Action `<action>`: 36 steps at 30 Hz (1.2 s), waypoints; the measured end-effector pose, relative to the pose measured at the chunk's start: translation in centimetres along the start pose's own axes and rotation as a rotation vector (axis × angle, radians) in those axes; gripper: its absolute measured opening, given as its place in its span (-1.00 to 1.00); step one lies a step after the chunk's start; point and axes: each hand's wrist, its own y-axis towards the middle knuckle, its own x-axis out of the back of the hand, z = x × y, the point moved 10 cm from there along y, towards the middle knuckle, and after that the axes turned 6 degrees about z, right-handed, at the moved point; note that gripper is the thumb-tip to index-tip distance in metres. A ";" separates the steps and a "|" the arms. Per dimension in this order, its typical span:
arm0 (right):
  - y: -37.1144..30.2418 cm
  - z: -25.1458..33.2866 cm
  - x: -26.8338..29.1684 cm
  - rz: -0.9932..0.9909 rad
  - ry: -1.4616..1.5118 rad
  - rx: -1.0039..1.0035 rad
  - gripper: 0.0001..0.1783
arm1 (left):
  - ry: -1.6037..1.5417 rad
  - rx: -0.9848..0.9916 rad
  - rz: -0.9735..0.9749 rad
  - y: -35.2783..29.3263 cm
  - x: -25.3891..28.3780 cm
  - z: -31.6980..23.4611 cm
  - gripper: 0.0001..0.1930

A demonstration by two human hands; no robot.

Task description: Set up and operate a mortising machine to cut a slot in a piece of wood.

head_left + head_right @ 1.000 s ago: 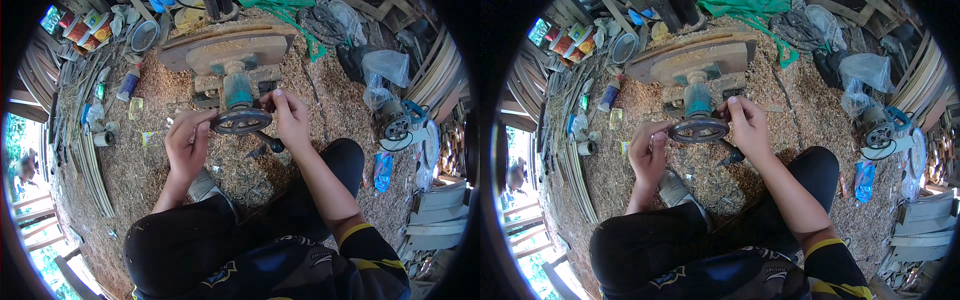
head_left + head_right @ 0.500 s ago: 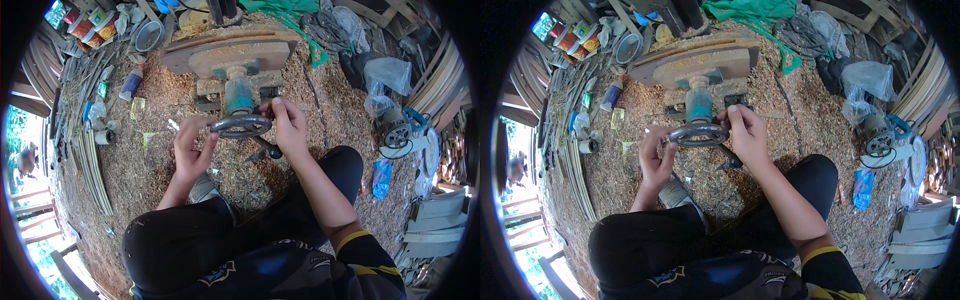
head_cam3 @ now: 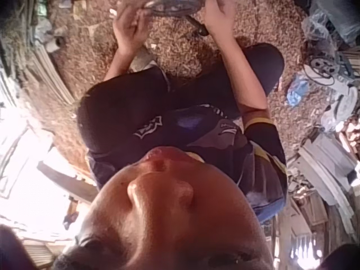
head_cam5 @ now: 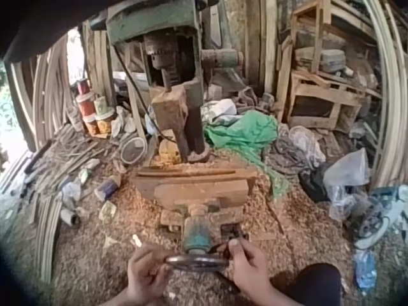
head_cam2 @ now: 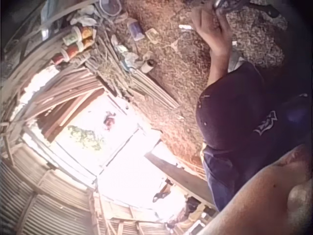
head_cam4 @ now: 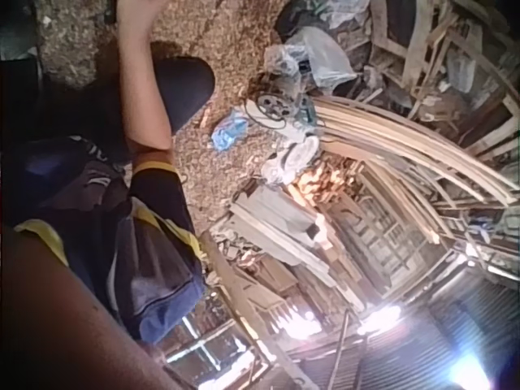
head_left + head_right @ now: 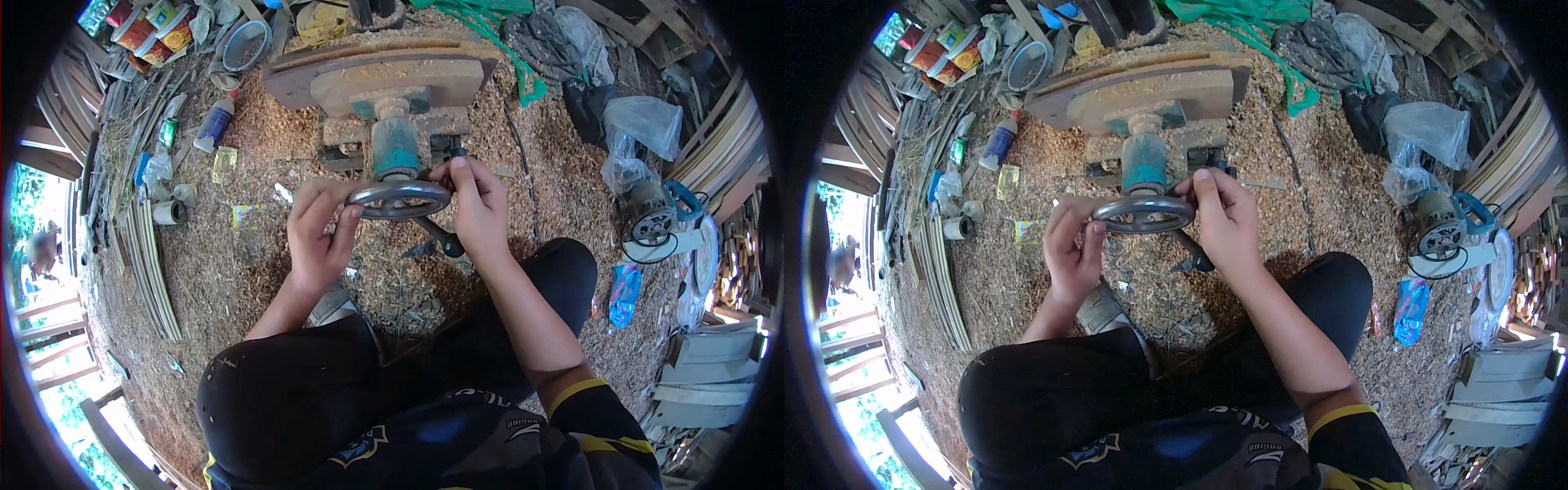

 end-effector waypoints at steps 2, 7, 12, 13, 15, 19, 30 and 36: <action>-0.2 -0.2 0.1 -0.006 0.002 -0.010 -0.58 | -0.011 -0.054 0.000 0.8 0.1 -1.0 -0.77; -0.2 -0.2 0.1 -0.009 -0.026 0.011 -0.57 | -0.031 -0.008 -0.032 -1.4 -0.8 0.8 -0.78; -0.5 0.4 0.1 0.033 -0.035 0.057 -0.58 | 0.005 -0.052 0.034 1.6 -0.5 -1.9 -0.77; -0.5 0.5 0.1 0.058 -0.087 0.087 -0.61 | 0.011 -0.121 0.037 2.1 -0.5 -2.6 -0.74; -0.4 0.8 -0.3 0.091 -0.134 0.122 -0.63 | 0.027 -0.110 -0.026 1.2 -0.3 -2.2 -0.75; -1.0 4.0 -0.8 0.167 -0.216 0.353 -0.79 | -0.043 0.030 -0.053 -1.9 -1.7 1.8 -0.84; -2.6 8.7 0.1 0.069 -0.524 0.794 -0.83 | -0.053 -0.038 -0.079 -0.6 -0.9 0.3 -0.73; -3.0 9.7 -1.3 0.143 -0.477 0.794 -0.52 | -0.039 -0.025 -0.085 -0.4 -0.7 -0.4 -0.77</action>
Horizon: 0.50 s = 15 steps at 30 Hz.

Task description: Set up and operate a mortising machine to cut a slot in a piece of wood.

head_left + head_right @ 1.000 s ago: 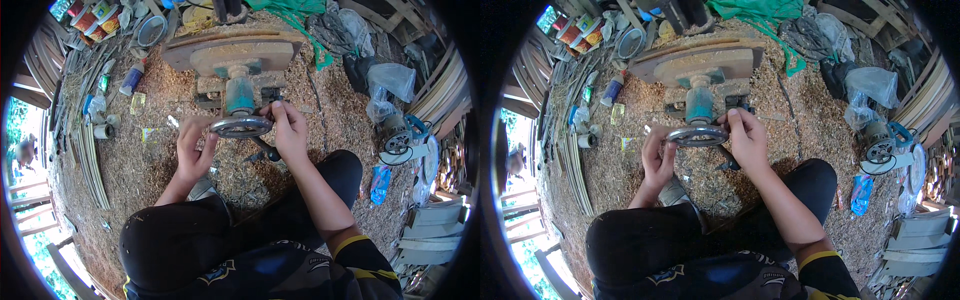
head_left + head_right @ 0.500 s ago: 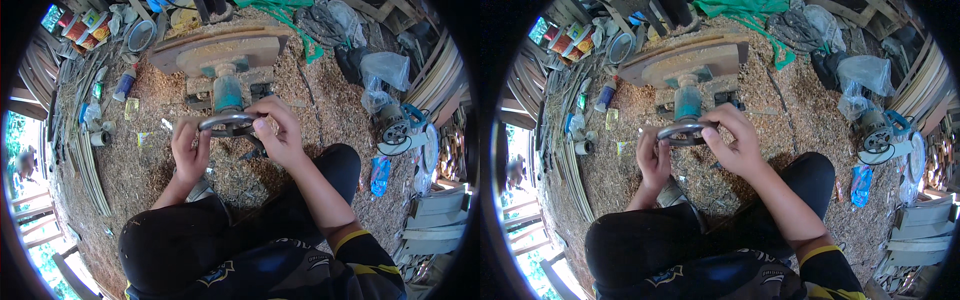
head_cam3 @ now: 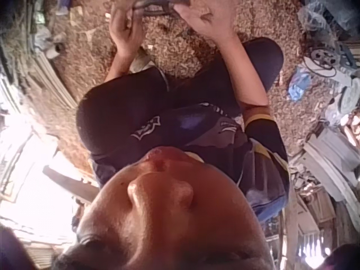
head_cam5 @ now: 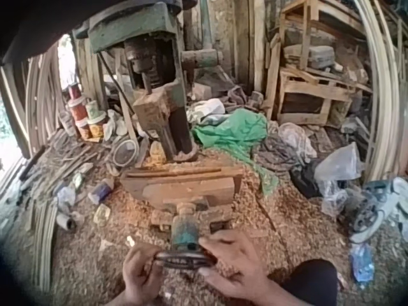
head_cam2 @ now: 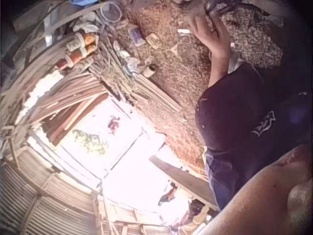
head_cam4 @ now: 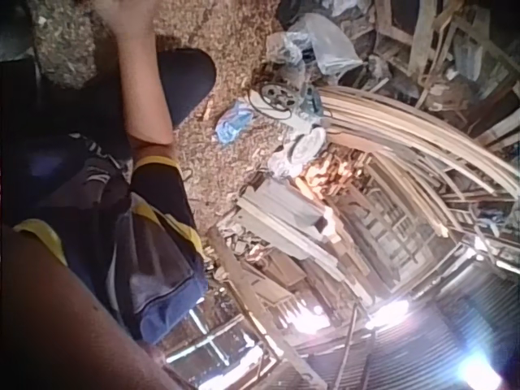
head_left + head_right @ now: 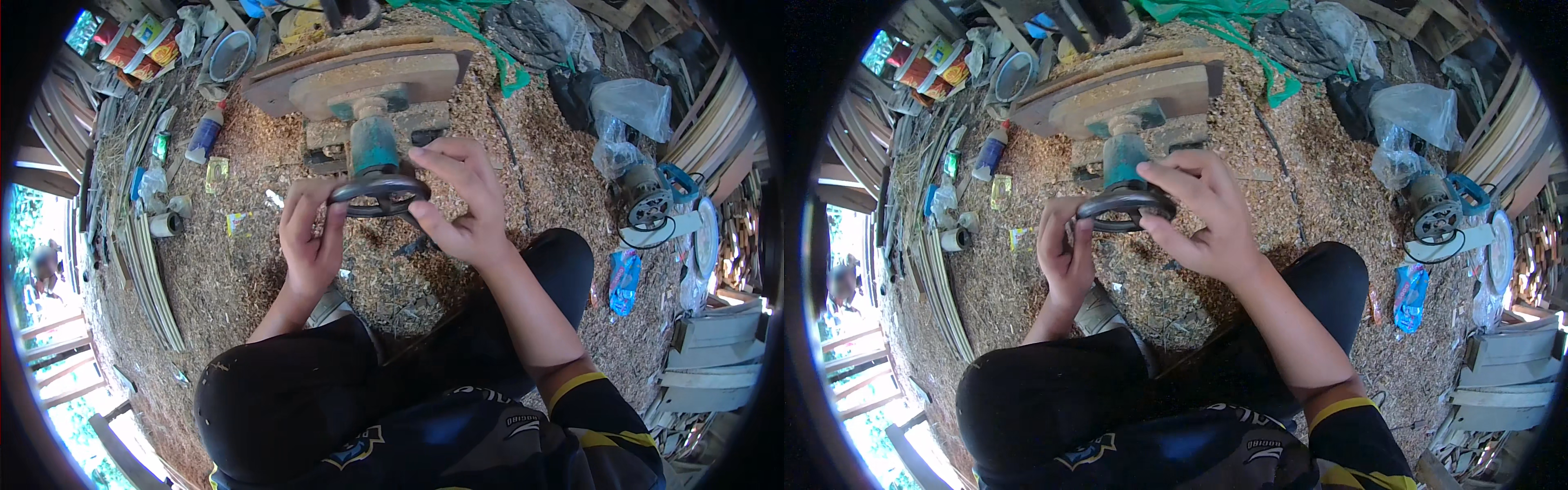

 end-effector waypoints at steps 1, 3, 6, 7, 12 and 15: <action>0.0 0.5 -0.6 0.047 -0.022 0.050 -0.43 | 0.026 -0.028 0.001 0.8 0.0 -0.8 -0.70; -0.3 0.4 -1.2 0.088 -0.071 0.030 -0.50 | 0.060 -0.100 0.037 2.2 -0.1 -1.9 -0.67; -1.1 -0.9 -1.8 0.064 -0.055 -0.030 -0.65 | 0.052 -0.191 0.033 2.2 -0.5 -3.4 -0.71; -1.2 -1.6 -1.4 -0.004 0.028 -0.065 -0.73 | -0.032 -0.077 -0.027 1.3 -0.1 -1.7 -0.74; -1.2 -2.7 0.1 -0.003 -0.007 -0.099 -0.75 | 0.010 0.027 0.005 -1.4 -0.5 2.0 -0.78; 0.4 -0.6 0.0 0.020 0.088 -0.020 -0.47 | 0.111 -0.008 0.068 0.8 0.1 -0.6 -0.76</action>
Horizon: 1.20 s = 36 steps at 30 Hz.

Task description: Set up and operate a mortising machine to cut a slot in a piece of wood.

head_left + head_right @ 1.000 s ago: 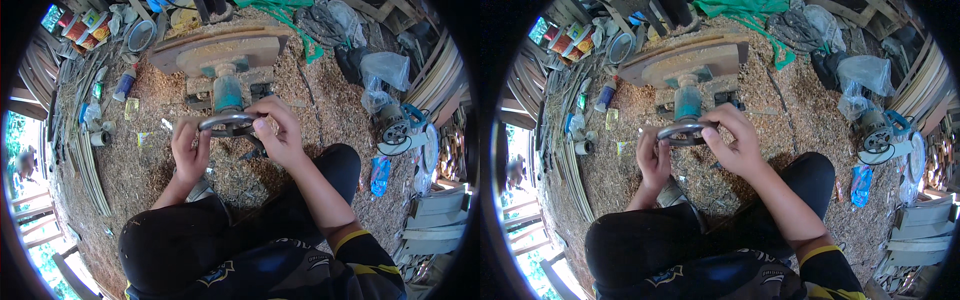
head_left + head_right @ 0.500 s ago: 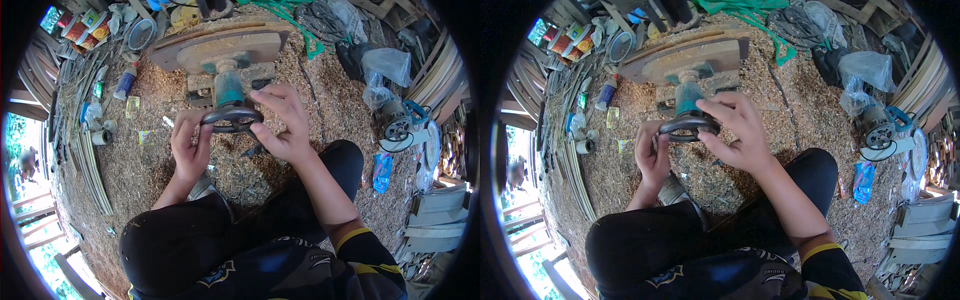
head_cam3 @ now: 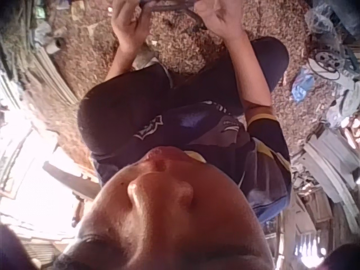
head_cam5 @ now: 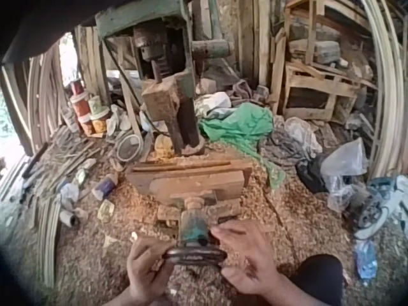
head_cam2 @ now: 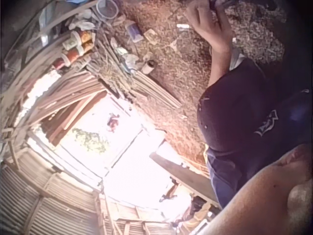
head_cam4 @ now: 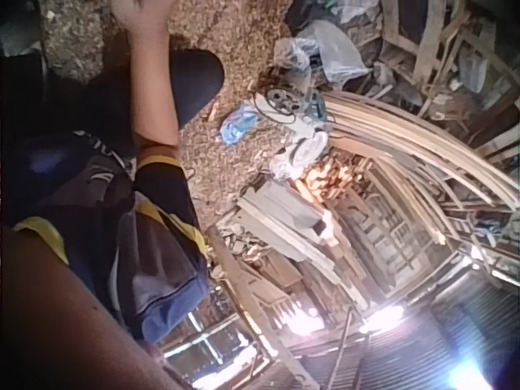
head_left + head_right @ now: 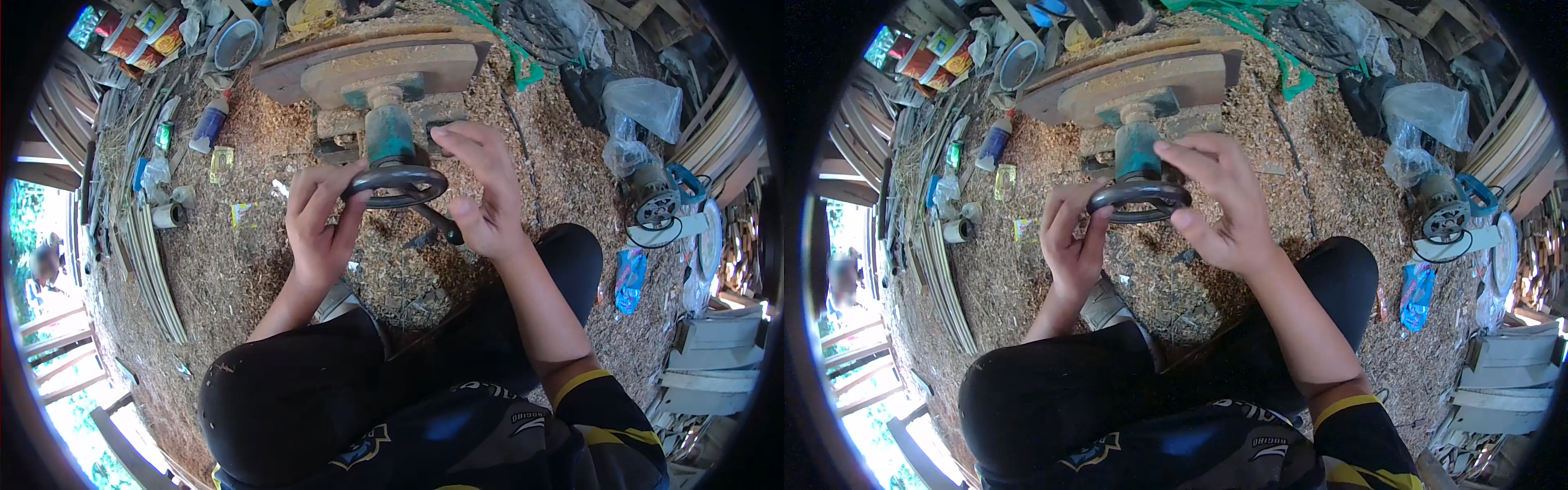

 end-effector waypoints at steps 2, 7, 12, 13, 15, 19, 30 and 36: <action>-0.1 0.5 -0.9 0.107 -0.095 0.049 -0.44 | 0.002 -0.054 -0.023 0.8 0.3 -1.0 -0.75; -0.5 -0.3 -0.7 -0.031 -0.124 0.046 -0.68 | -0.173 0.010 -0.118 -1.8 -0.3 2.1 -0.71; -1.6 -3.7 1.6 -0.122 -0.092 -0.132 -0.60 | -0.281 0.067 -0.099 -3.6 -1.0 3.9 -0.72; -1.4 -3.5 1.4 -0.126 -0.092 -0.134 -0.60 | -0.306 0.079 -0.078 -3.9 -1.1 4.4 -0.70; -0.3 -0.9 0.3 -0.056 0.041 0.039 -0.51 | -0.296 0.089 -0.078 -4.4 -1.1 4.7 -0.72; -0.8 0.5 -1.5 0.135 -0.172 0.087 -0.49 | -0.261 0.095 -0.062 -3.9 -1.2 4.1 -0.74; -0.9 -0.9 0.2 -0.103 -0.084 -0.044 -0.70 | -0.208 0.080 -0.151 -3.9 -0.8 3.6 -0.73; -1.0 0.0 -0.9 -0.041 -0.089 -0.033 -0.78 | -0.218 0.105 -0.111 -3.9 -1.0 3.8 -0.73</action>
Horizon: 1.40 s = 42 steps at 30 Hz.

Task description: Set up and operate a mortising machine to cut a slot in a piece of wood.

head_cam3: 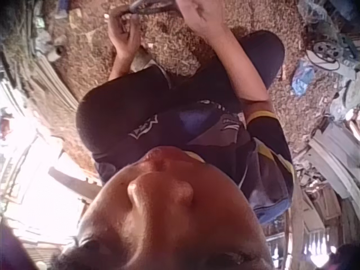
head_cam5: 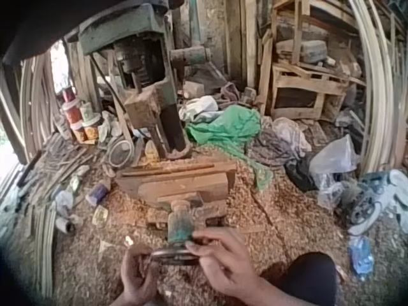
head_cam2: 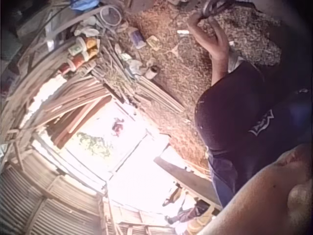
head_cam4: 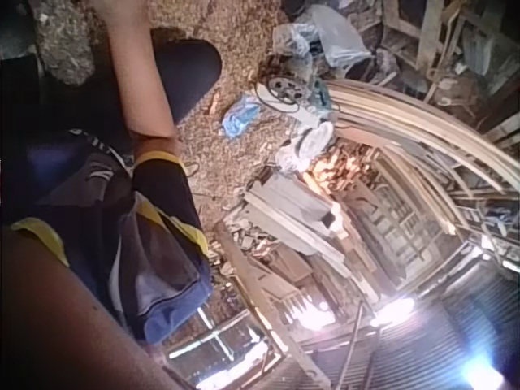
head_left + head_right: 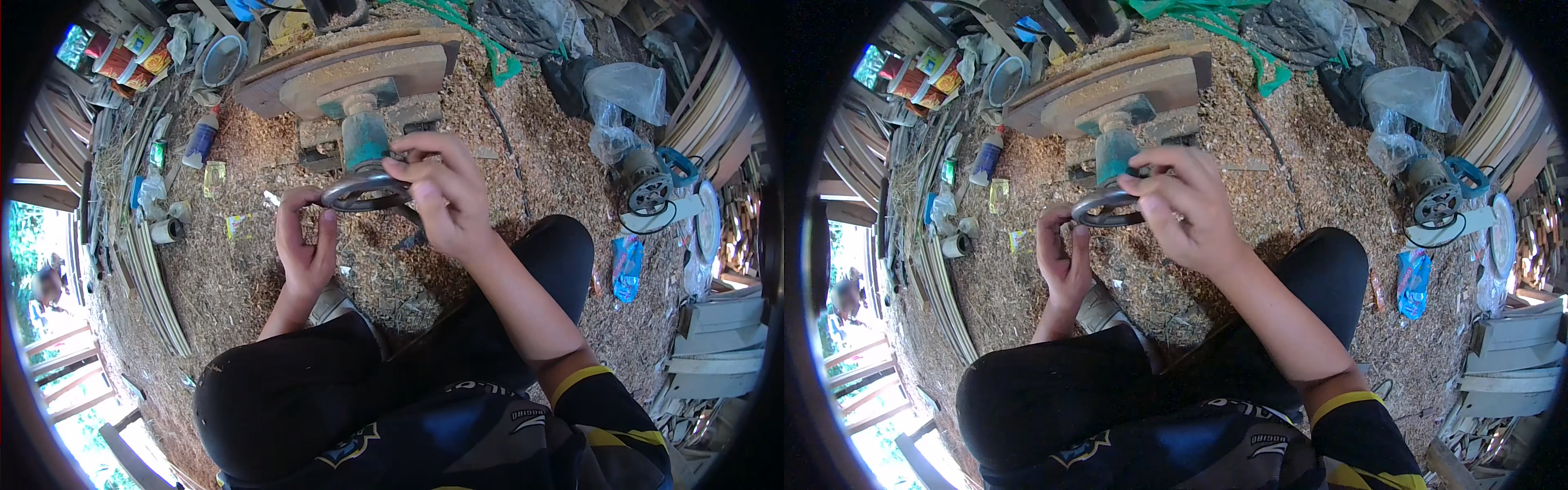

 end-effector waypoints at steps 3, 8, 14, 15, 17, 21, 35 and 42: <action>0.1 -1.8 1.7 -0.061 -0.111 -0.049 -0.81 | 0.016 0.000 0.003 -0.1 0.1 0.1 -0.73; -1.3 -3.7 0.9 -0.088 -0.048 -0.198 -0.79 | 0.004 0.005 -0.004 -0.1 0.0 0.2 -0.74; -0.5 -0.8 0.2 -0.068 0.018 -0.025 -0.79 | 0.014 -0.003 0.011 0.0 -0.2 0.1 -0.75; -0.7 -1.4 0.4 -0.070 0.014 -0.019 -0.79 | 0.012 -0.010 0.009 0.1 -0.2 0.1 -0.75; -1.4 -3.5 1.5 -0.115 -0.081 -0.096 -0.80 | 0.008 -0.004 0.027 -0.1 -0.4 0.4 -0.74; -0.8 -3.3 0.8 -0.072 0.084 -0.183 -0.74 | -0.008 0.051 0.021 -0.5 -0.2 0.9 -0.73; -1.5 -4.6 -1.5 0.090 0.152 -0.333 -0.64 | -0.116 0.140 0.089 -0.9 -1.4 2.1 -0.68; -0.4 -5.6 0.3 0.003 0.091 -0.280 -0.51 | -0.096 0.016 0.150 2.9 -0.9 1.1 -0.03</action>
